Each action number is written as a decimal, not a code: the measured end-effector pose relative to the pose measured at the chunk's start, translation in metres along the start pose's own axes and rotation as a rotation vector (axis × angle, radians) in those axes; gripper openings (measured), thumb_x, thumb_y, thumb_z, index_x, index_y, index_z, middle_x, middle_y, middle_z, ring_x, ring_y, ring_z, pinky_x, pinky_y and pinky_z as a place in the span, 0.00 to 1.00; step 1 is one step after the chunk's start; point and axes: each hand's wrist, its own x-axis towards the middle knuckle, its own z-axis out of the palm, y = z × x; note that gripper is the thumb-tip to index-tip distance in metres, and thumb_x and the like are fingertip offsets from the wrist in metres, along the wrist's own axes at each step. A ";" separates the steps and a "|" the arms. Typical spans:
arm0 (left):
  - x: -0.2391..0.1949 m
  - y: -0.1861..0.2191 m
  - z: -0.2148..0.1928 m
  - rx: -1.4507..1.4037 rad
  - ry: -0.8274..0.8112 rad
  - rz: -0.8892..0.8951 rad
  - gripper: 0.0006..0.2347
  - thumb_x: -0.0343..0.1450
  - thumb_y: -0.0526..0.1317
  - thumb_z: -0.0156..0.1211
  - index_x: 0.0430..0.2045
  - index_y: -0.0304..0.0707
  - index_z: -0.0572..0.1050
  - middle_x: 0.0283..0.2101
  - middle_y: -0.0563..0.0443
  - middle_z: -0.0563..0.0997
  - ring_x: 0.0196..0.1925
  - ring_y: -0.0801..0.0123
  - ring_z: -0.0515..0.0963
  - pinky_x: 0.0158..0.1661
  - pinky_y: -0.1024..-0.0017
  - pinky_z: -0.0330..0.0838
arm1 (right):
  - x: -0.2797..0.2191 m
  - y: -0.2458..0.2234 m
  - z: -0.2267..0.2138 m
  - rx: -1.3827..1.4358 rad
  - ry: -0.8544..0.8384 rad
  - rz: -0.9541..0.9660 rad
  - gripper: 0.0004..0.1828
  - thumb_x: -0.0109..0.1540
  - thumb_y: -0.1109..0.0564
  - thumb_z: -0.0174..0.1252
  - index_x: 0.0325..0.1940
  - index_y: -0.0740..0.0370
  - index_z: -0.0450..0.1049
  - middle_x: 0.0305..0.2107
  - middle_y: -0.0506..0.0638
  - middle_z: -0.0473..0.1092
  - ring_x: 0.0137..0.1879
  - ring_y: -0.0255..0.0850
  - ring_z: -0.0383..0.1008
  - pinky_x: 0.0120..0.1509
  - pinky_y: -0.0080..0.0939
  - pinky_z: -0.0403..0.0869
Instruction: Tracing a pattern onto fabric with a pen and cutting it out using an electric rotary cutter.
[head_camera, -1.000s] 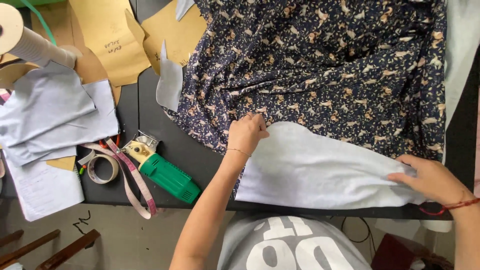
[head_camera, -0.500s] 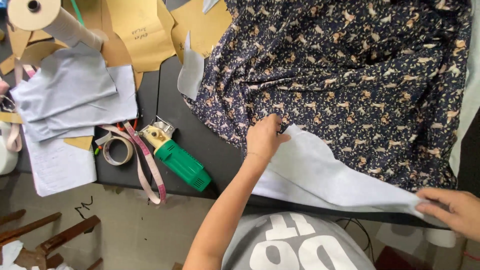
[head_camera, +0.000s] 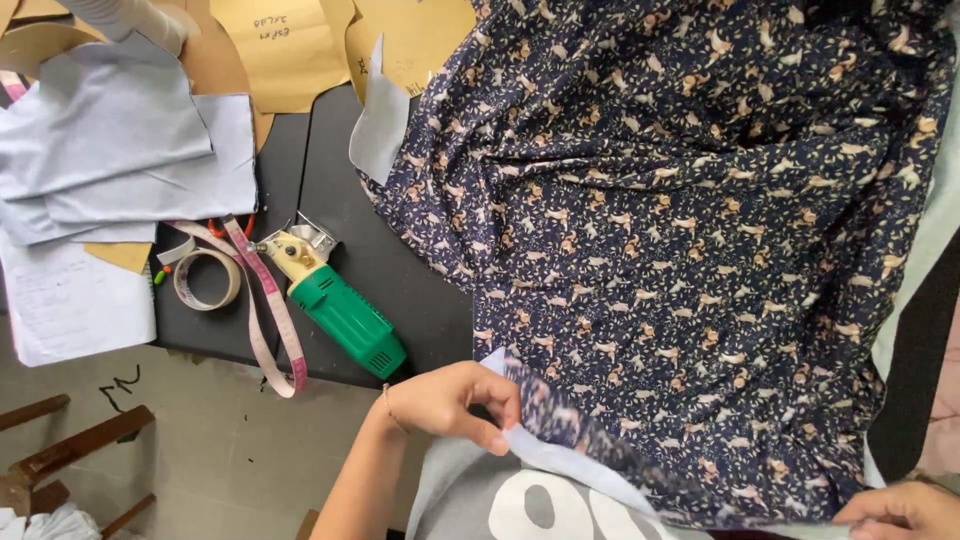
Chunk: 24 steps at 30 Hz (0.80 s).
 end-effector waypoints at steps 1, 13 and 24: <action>-0.002 0.000 0.002 -0.168 0.101 0.048 0.06 0.60 0.35 0.60 0.23 0.36 0.70 0.26 0.55 0.74 0.30 0.80 0.71 0.33 0.83 0.65 | 0.014 0.016 -0.017 -0.183 0.175 -0.217 0.14 0.48 0.61 0.61 0.34 0.63 0.88 0.26 0.50 0.88 0.33 0.35 0.84 0.40 0.28 0.76; 0.061 -0.020 -0.082 0.135 1.243 0.223 0.03 0.65 0.38 0.50 0.21 0.43 0.64 0.11 0.63 0.55 0.17 0.81 0.54 0.26 0.81 0.52 | -0.039 -0.250 -0.025 -0.660 1.324 -1.094 0.07 0.60 0.60 0.53 0.41 0.61 0.73 0.39 0.48 0.71 0.43 0.39 0.70 0.50 0.37 0.66; 0.074 -0.019 -0.085 0.387 1.487 0.007 0.02 0.62 0.39 0.48 0.23 0.45 0.65 0.20 0.57 0.76 0.22 0.63 0.75 0.23 0.69 0.63 | -0.011 -0.294 -0.007 -0.919 1.614 -0.988 0.08 0.61 0.52 0.55 0.39 0.57 0.75 0.33 0.48 0.71 0.41 0.44 0.70 0.45 0.45 0.64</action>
